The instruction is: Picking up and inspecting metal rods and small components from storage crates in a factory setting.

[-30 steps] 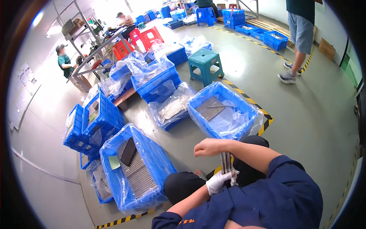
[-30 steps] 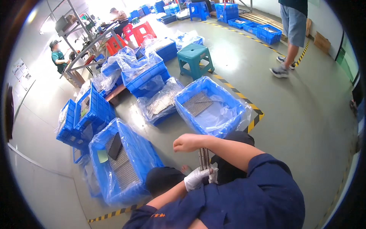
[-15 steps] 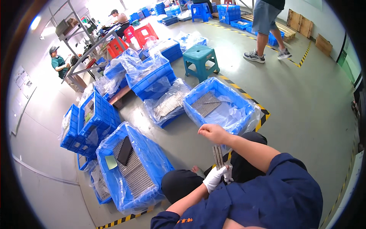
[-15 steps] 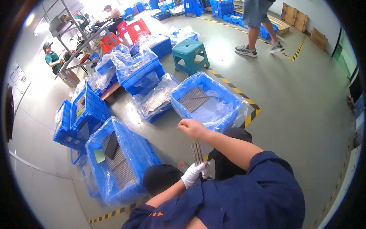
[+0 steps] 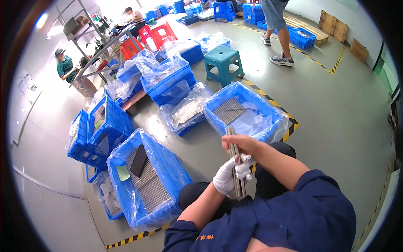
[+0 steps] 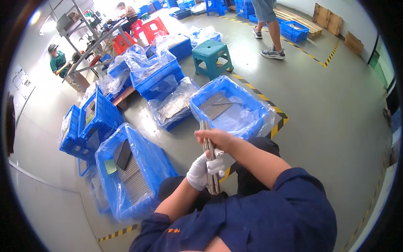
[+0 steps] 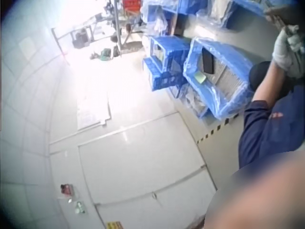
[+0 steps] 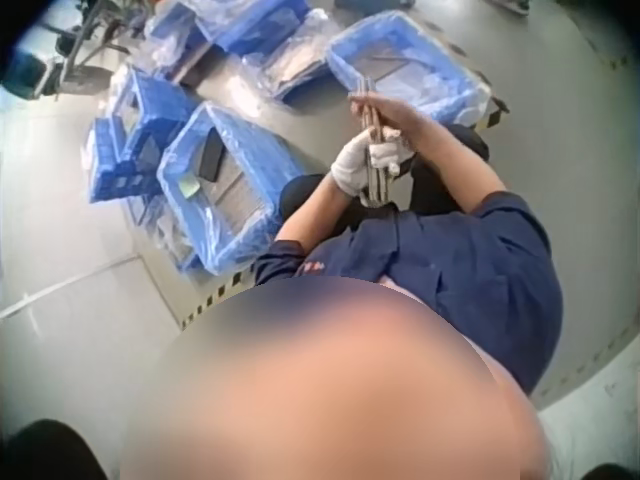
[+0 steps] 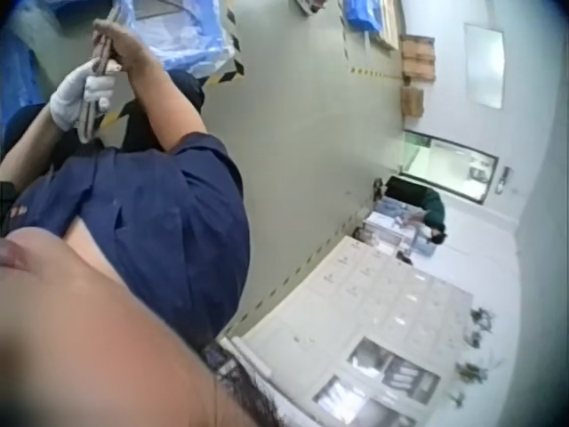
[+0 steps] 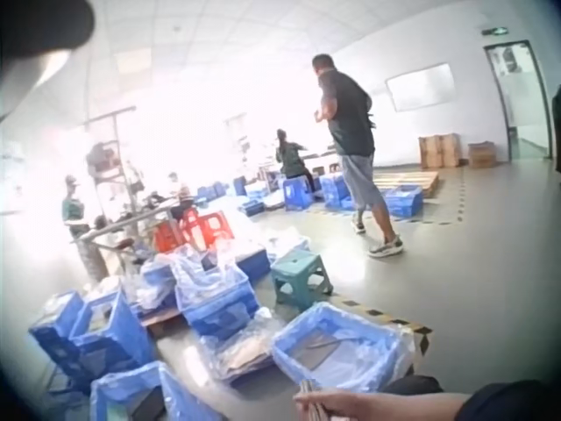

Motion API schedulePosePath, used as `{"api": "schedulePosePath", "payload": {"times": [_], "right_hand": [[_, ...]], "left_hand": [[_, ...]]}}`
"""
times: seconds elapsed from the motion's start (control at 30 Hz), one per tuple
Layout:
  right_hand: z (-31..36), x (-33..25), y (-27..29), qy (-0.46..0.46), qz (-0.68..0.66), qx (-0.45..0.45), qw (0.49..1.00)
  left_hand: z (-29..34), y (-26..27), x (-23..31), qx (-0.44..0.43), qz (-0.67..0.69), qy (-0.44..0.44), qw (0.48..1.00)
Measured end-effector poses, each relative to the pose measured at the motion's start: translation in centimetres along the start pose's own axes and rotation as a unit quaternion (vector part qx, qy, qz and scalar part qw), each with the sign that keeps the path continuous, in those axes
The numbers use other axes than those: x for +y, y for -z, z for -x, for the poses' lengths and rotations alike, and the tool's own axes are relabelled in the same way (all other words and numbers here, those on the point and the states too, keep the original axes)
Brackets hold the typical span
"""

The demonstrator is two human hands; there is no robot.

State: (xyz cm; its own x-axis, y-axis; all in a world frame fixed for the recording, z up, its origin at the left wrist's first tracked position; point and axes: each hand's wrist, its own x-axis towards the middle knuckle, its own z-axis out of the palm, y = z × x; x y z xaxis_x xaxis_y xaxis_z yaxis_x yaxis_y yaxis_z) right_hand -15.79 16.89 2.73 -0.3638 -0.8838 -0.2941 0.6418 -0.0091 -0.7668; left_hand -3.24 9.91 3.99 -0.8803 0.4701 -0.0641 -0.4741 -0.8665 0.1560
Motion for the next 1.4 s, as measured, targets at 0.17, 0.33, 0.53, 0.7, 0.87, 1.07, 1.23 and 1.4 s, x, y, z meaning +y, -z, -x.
{"api": "schedulePosePath", "payload": {"times": [0.17,0.33,0.53,0.7,0.87,1.07,1.23,1.4], "right_hand": [[-0.9,-3.1,0.5,0.073,-0.036,0.035,0.996],[-2.5,-5.0,-0.7,0.089,-0.04,0.174,0.98],[-3.4,-3.8,5.2,0.062,-0.204,0.28,0.936],[-4.0,0.2,3.1,-0.035,-0.041,0.15,0.987],[-3.9,0.4,2.1,-0.112,-0.064,0.071,0.989],[-3.5,0.2,1.6,-0.102,-0.038,-0.002,0.994],[-3.5,-0.5,1.7,-0.061,-0.044,0.07,0.995],[-3.0,-1.2,1.9,0.012,-0.068,0.052,0.996]], "left_hand": [[0.5,0.7,0.6,0.05,-0.105,0.017,0.993],[0.5,-1.1,3.8,0.212,-0.346,-0.063,0.912],[1.3,1.1,6.0,0.27,-0.416,-0.112,0.861],[1.7,1.9,6.9,0.302,-0.438,-0.154,0.833],[2.3,2.1,7.7,0.32,-0.453,-0.165,0.816],[2.4,1.4,7.9,0.312,-0.463,-0.172,0.812],[2.5,1.8,8.1,0.289,-0.409,-0.137,0.855],[2.6,1.9,8.0,0.274,-0.427,-0.145,0.85]]}}
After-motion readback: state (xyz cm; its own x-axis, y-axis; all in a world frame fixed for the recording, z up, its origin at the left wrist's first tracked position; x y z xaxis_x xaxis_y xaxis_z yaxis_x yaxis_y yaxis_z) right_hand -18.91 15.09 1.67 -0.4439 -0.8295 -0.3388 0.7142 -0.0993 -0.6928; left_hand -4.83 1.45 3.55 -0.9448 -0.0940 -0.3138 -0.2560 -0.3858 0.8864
